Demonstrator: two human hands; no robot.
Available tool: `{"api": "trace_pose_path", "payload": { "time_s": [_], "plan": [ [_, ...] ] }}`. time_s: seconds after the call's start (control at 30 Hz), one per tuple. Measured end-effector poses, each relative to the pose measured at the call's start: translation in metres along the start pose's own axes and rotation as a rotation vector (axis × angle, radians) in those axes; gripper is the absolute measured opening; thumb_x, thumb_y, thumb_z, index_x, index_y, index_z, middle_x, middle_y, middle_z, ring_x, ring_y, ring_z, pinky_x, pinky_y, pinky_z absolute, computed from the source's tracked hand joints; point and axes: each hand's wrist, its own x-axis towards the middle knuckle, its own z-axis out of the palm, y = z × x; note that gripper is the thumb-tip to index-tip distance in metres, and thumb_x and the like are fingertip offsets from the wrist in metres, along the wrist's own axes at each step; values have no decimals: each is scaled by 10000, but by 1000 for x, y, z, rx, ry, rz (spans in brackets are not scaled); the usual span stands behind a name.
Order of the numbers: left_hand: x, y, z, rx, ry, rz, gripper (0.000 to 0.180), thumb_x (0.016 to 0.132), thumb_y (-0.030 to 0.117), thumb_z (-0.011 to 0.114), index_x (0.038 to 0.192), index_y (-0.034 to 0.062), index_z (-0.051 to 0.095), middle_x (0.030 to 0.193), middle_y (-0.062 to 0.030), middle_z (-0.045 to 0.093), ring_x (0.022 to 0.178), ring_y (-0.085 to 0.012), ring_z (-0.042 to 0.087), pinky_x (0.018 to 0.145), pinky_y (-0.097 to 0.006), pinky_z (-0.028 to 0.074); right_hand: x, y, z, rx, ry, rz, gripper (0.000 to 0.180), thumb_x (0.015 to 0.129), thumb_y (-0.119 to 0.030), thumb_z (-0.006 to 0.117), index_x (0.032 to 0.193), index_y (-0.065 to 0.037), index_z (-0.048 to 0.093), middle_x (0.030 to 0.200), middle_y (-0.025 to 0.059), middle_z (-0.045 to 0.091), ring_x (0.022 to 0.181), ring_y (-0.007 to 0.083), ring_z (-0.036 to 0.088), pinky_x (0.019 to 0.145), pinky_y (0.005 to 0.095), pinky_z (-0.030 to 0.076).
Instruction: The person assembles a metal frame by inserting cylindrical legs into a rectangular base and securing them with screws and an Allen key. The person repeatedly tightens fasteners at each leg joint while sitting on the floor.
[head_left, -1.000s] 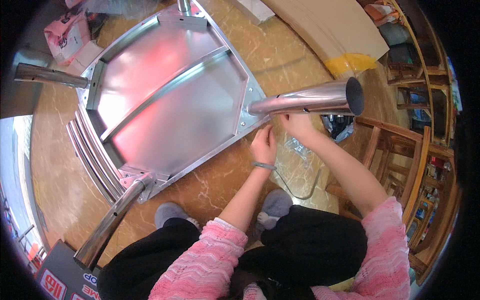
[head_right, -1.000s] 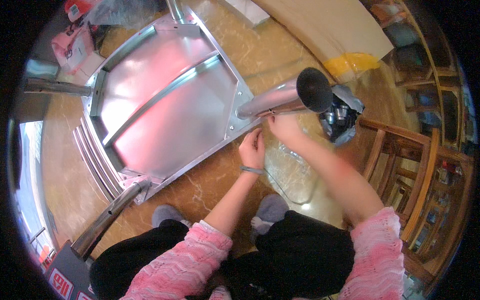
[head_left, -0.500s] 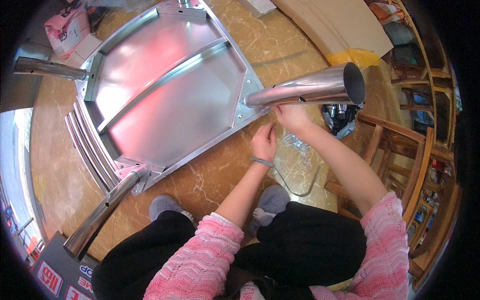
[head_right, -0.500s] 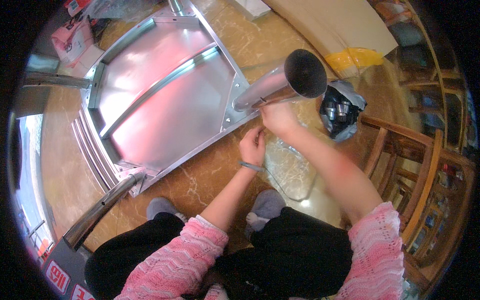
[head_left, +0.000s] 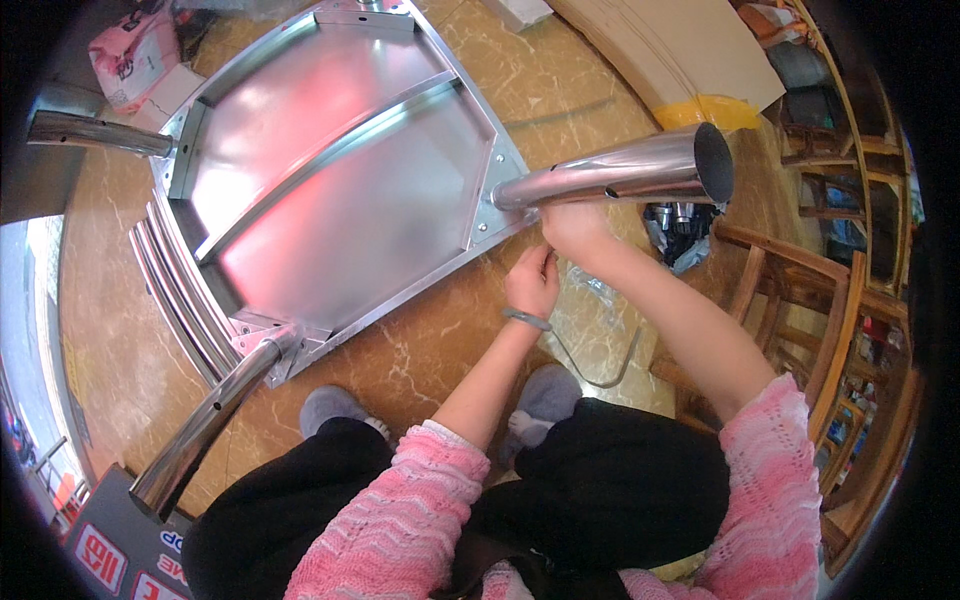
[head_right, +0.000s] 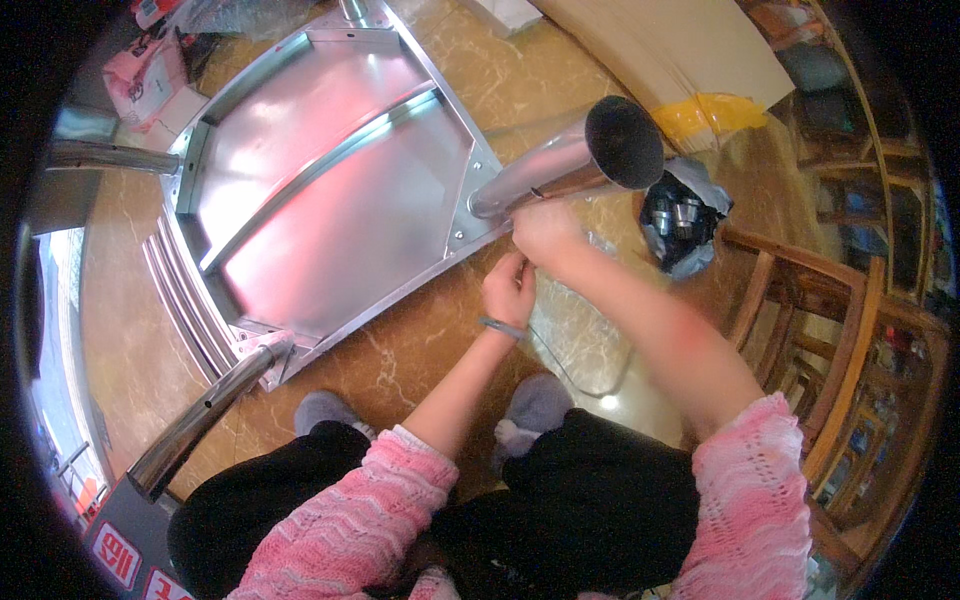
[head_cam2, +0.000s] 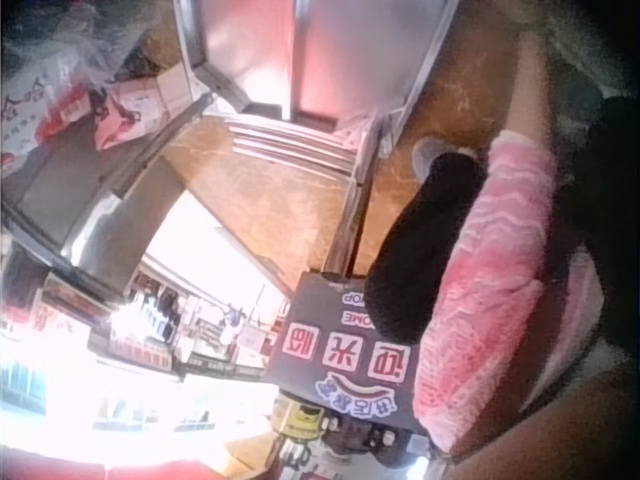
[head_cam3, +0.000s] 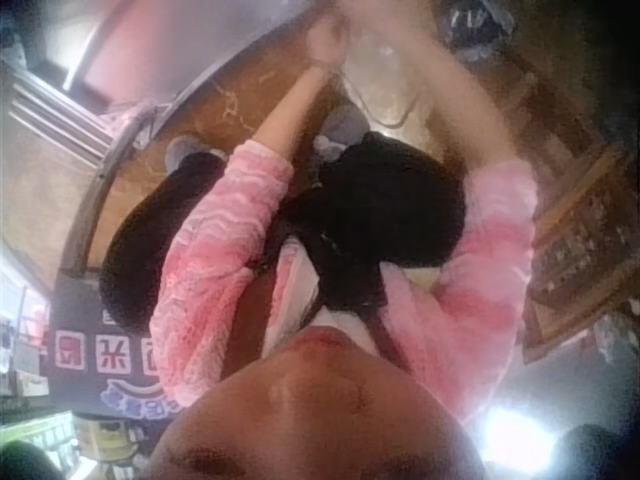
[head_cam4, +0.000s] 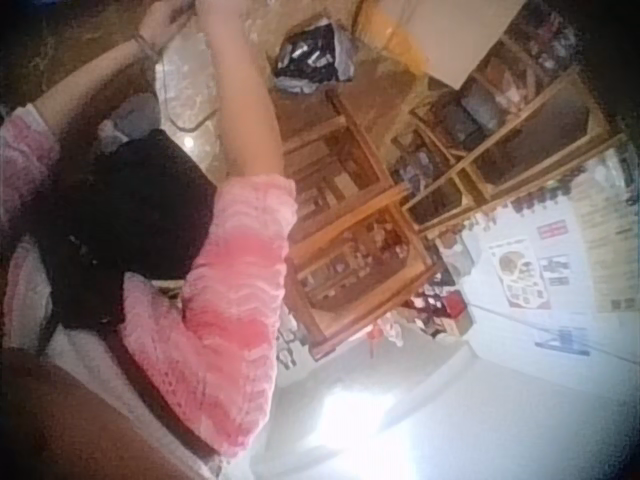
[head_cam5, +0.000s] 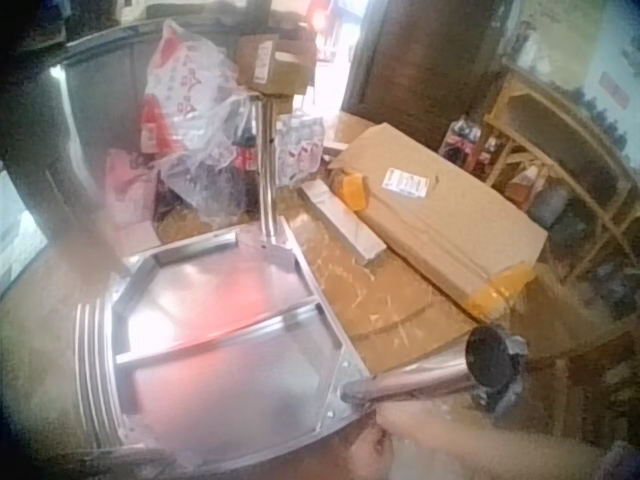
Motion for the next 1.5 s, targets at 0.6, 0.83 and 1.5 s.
{"api": "trace_pose_path", "payload": {
  "time_s": [0.6, 0.83, 1.5],
  "plan": [
    [51, 6, 17, 40, 253, 21, 217, 719, 161, 627, 898, 39, 653, 811, -209, 629, 768, -364, 619, 672, -394, 485, 13, -14, -6, 404, -40, 490, 193, 751, -175, 504, 773, -131, 691, 892, 112, 656, 811, 259, 631, 704, 352, 493],
    [58, -6, 29, -99, 351, -108, 160, 747, 134, 589, 872, 65, 662, 793, -195, 627, 737, -369, 606, 646, -410, 478, 7, -10, -31, 552, -134, 304, 266, 778, -138, 477, 936, -151, 690, 966, 74, 657, 878, 224, 624, 760, 310, 495],
    [54, -8, 21, 113, 310, 29, 106, 763, 72, 566, 841, 52, 635, 806, -169, 619, 720, -356, 590, 642, -420, 470, 8, 2, -90, 958, -371, 376, 280, 761, -75, 471, 964, -63, 663, 998, 97, 649, 965, 190, 584, 845, 293, 447]
  ]
}}
